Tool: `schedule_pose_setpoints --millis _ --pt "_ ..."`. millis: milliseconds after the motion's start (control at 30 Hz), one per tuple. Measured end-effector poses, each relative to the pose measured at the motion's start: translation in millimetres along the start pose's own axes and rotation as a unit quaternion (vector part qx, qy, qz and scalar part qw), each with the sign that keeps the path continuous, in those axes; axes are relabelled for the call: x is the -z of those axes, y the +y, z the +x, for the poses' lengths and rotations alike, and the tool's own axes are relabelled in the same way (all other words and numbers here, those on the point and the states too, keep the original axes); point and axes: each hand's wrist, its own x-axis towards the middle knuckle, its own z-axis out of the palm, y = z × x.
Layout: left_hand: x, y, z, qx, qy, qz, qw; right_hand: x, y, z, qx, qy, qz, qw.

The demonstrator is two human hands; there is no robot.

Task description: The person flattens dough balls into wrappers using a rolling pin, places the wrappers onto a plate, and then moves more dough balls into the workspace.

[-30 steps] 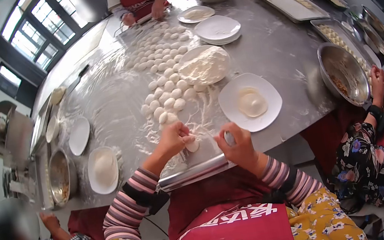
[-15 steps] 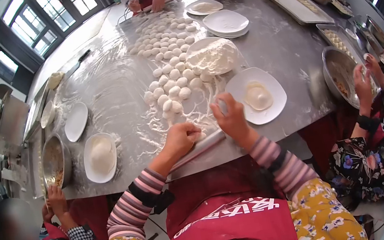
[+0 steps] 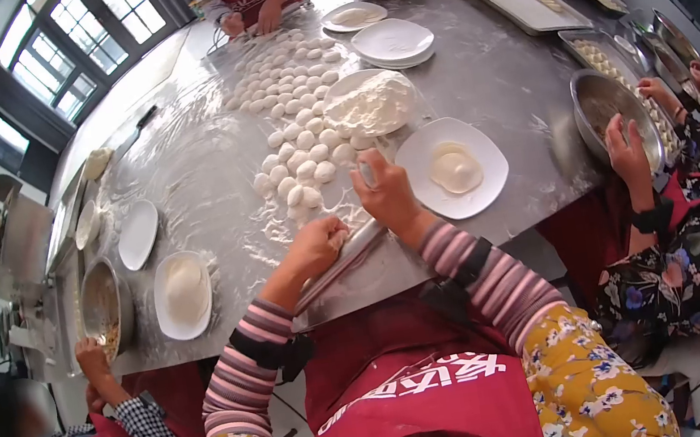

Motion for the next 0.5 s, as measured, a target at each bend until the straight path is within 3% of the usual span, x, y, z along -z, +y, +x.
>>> schedule_pose_setpoints --millis 133,167,200,233,300,333,433,500 --pt "6.1 -1.9 -8.8 -0.009 -0.028 -0.043 0.999 31.5 -6.5 -22.7 -0.013 -0.030 0.002 0.999" --pt "6.8 -3.5 -14.6 -0.006 -0.033 -0.046 0.998 46.5 -18.0 -35.2 0.009 -0.026 -0.050 0.998" --pt "5.2 -9.4 -19.7 0.007 -0.020 -0.092 0.995 58.3 -22.4 -49.0 -0.015 -0.017 0.001 1.000" --pt "8.1 -11.0 -19.5 0.011 -0.013 -0.093 0.996 65.0 -26.9 -53.6 0.016 -0.003 0.013 1.000" --pt "5.2 -9.7 -25.0 0.023 -0.054 -0.115 0.992 58.3 -24.3 -49.1 -0.027 -0.007 0.016 0.999" --pt "1.1 -8.0 -26.9 0.026 -0.067 -0.112 0.991 45.8 -19.4 -38.8 -0.012 -0.001 0.010 1.000" --pt "4.5 -0.1 -3.0 -0.006 0.005 0.073 0.997 -3.0 1.0 3.7 0.008 -0.009 0.016 1.000" --pt "8.2 2.1 2.2 0.005 -0.002 0.046 0.999 0.1 2.1 0.9 0.009 -0.006 0.012 1.000"
